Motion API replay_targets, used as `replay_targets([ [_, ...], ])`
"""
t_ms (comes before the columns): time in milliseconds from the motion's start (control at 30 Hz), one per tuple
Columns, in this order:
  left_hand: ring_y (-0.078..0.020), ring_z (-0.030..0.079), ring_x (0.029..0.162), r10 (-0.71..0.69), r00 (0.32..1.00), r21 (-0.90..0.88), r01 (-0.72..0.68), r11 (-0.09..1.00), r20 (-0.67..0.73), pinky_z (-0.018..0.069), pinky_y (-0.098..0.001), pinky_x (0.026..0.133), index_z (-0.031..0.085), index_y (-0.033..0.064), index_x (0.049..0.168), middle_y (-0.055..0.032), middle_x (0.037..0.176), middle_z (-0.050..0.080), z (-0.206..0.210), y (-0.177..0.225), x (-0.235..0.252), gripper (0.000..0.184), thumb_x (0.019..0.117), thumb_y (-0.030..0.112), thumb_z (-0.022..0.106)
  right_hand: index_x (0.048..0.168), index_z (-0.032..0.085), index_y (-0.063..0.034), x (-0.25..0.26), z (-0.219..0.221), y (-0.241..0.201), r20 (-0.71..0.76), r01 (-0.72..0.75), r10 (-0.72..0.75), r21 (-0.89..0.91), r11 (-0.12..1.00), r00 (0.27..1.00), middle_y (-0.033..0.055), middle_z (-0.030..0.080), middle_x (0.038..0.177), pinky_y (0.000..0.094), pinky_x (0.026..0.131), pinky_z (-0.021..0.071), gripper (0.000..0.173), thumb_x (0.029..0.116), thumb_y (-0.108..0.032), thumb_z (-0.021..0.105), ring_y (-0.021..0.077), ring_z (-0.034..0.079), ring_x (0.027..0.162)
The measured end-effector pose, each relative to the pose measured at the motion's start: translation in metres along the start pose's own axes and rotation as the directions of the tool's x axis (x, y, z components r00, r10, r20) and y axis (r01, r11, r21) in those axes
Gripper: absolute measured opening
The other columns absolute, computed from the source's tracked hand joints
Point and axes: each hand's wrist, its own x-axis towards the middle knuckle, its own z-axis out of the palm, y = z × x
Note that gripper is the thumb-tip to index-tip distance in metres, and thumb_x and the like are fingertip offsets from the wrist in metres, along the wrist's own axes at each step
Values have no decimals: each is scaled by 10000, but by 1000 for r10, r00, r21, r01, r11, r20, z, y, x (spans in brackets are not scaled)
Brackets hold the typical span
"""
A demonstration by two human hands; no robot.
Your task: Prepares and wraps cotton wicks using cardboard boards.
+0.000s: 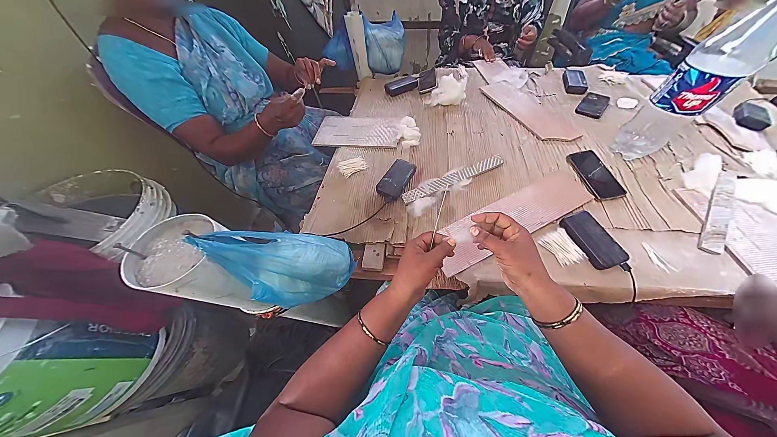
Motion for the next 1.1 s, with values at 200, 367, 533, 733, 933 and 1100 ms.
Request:
replay_targets([
  [200, -16, 488, 540, -68, 997, 32, 69, 997, -32, 383, -159, 506, 646, 32, 891, 1, 723, 633, -5, -12, 9, 131, 1015, 67, 626, 1178, 637, -45, 12, 4, 13, 12, -46, 47, -93, 995, 999, 3, 662, 827, 208, 680, 522, 272, 927, 53, 674, 58, 607, 704],
  [367, -34, 520, 584, -160, 985, 115, 166, 979, -66, 403, -177, 532, 643, 30, 911, -10, 751, 637, -16, -30, 23, 151, 1036, 106, 608, 1330, 571, -58, 28, 8, 38, 78, -109, 137, -296, 949, 987, 42, 662, 895, 261, 711, 510, 391, 957, -11, 678, 86, 599, 745],
  [533, -52, 511, 607, -247, 965, 233, 261, 937, -89, 406, -204, 552, 628, 28, 911, -15, 765, 602, -28, -60, 44, 183, 1041, 156, 616, 1382, 544, -47, 43, 11, 70, 113, -34, 120, -573, 819, 986, 123, 694, 976, 383, 769, 548, 405, 992, -58, 651, 192, 657, 796],
  [733, -324, 630, 1111, -286, 957, 602, 254, 757, -43, 491, -499, 987, 549, -33, 1314, -243, 1217, 630, -40, -70, 53, 438, 1133, 327, 377, 1396, 573, -72, 52, 11, 91, 119, 48, 75, -788, 614, 990, 149, 711, 1059, 614, 1001, 425, 410, 998, -135, 653, 373, 645, 1049],
  [933, -369, 573, 1279, -246, 969, 818, 136, 559, 7, 433, -509, 1108, 617, -57, 1291, -270, 1327, 598, -42, -53, 45, 411, 1132, 225, 364, 1386, 585, -75, 56, 1, 101, 73, 54, 12, -831, 553, 997, 182, 680, 1163, 637, 960, 419, 458, 962, -191, 714, 416, 598, 1134],
  [1100, -333, 615, 1186, -253, 962, 844, 52, 534, 101, 449, -502, 1062, 698, -36, 1152, -228, 1199, 663, -39, -50, 48, 419, 1123, 275, 418, 1350, 612, -61, 57, -6, 106, 102, 115, -55, -854, 507, 993, 195, 670, 1178, 633, 940, 422, 459, 949, -246, 736, 424, 593, 1139],
])
